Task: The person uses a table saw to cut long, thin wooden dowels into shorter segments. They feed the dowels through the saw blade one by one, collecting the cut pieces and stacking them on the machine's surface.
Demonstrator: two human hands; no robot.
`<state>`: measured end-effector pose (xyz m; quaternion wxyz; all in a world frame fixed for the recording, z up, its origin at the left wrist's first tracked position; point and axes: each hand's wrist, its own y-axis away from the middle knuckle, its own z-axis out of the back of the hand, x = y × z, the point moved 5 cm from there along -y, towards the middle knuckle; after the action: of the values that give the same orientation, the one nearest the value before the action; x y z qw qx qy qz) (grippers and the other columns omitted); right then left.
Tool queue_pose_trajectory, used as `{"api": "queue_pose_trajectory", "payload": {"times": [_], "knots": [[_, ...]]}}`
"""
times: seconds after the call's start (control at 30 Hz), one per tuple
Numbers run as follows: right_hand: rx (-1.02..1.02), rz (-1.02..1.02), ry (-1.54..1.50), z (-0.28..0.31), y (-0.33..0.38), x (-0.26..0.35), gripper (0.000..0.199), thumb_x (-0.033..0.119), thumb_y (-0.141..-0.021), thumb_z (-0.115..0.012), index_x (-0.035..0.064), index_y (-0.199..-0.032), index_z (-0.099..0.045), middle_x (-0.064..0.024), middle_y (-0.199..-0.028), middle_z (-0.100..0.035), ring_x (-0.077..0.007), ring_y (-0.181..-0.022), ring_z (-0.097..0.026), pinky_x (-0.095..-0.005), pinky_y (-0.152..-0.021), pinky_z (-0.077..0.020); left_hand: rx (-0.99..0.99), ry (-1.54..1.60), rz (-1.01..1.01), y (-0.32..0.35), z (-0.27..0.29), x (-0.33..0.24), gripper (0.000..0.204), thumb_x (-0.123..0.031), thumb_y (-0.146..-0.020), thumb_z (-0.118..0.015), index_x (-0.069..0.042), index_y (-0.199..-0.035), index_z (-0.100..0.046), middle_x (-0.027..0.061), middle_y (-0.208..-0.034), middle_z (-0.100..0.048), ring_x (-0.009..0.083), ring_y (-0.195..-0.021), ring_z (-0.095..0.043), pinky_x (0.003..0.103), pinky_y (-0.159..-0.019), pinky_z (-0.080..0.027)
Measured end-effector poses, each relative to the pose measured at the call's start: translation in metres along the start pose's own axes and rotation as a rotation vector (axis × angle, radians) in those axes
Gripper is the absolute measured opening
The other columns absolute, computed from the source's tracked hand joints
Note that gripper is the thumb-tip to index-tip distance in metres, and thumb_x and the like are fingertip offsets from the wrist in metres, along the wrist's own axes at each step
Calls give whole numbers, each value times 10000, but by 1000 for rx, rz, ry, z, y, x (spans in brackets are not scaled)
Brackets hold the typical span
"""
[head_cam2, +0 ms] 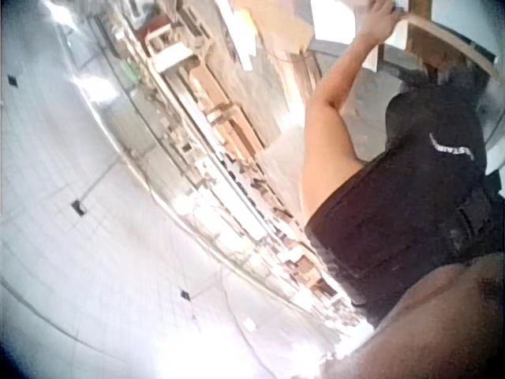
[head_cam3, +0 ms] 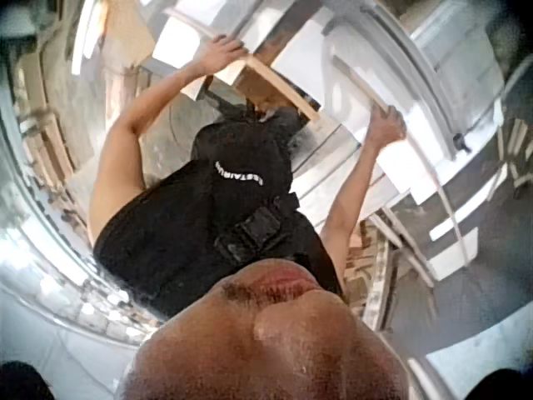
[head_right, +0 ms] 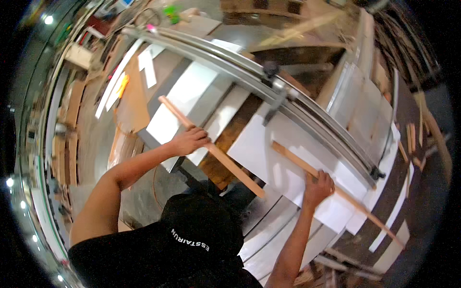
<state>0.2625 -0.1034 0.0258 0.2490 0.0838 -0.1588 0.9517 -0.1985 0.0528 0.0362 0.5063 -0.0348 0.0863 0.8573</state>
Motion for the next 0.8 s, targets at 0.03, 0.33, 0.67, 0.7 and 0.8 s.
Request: {"api": "queue_pose_trajectory", "payload": {"times": [0.03,0.33,0.67,0.7,0.8], "knots": [[26,2,-41,-6,-5,4,452,393,-712,-829,83,-1018,-707,-83,-1082,-676,-295,-1090,-582,-474,-978,-382,29,-20,51,5,-1,7,454,-174,-892,-614,-82,-1331,-546,136,-1245,-542,310,-1267,-480,518,-1103,-335],[-61,8,-138,-17,-17,30,486,399,-741,-828,85,-1092,-707,-118,-1154,-657,-309,-1177,-543,-532,-1098,-308,-445,284,-149,-119,53,-104,633,-336,-808,-769,-73,-1334,-535,152,-1370,-512,340,-1304,-474,518,-1109,-356],[-94,1,-224,-35,-42,-7,439,380,-795,-796,93,-1113,-699,-118,-1166,-618,-301,-1166,-530,-558,-1143,-232,-393,124,-207,-300,37,-157,746,-477,-857,-699,-31,-1416,-488,203,-1572,-318,365,-1468,-292,557,-1187,-219],[-55,13,-204,-41,-48,-5,430,374,-778,-806,98,-1090,-701,-123,-1166,-616,-298,-1173,-521,-557,-1139,-239,-427,119,-253,-288,25,-160,669,-466,-851,-705,-23,-1330,-556,209,-1504,-414,372,-1413,-370,556,-1164,-263],[-132,22,-179,-40,-48,-14,400,339,-751,-825,127,-1070,-712,-91,-1121,-635,-289,-1108,-564,-524,-1060,-305,-257,199,-625,-202,5,-188,461,-445,-855,-707,-79,-1124,-627,106,-1209,-592,269,-1181,-553,475,-1015,-432]]}}
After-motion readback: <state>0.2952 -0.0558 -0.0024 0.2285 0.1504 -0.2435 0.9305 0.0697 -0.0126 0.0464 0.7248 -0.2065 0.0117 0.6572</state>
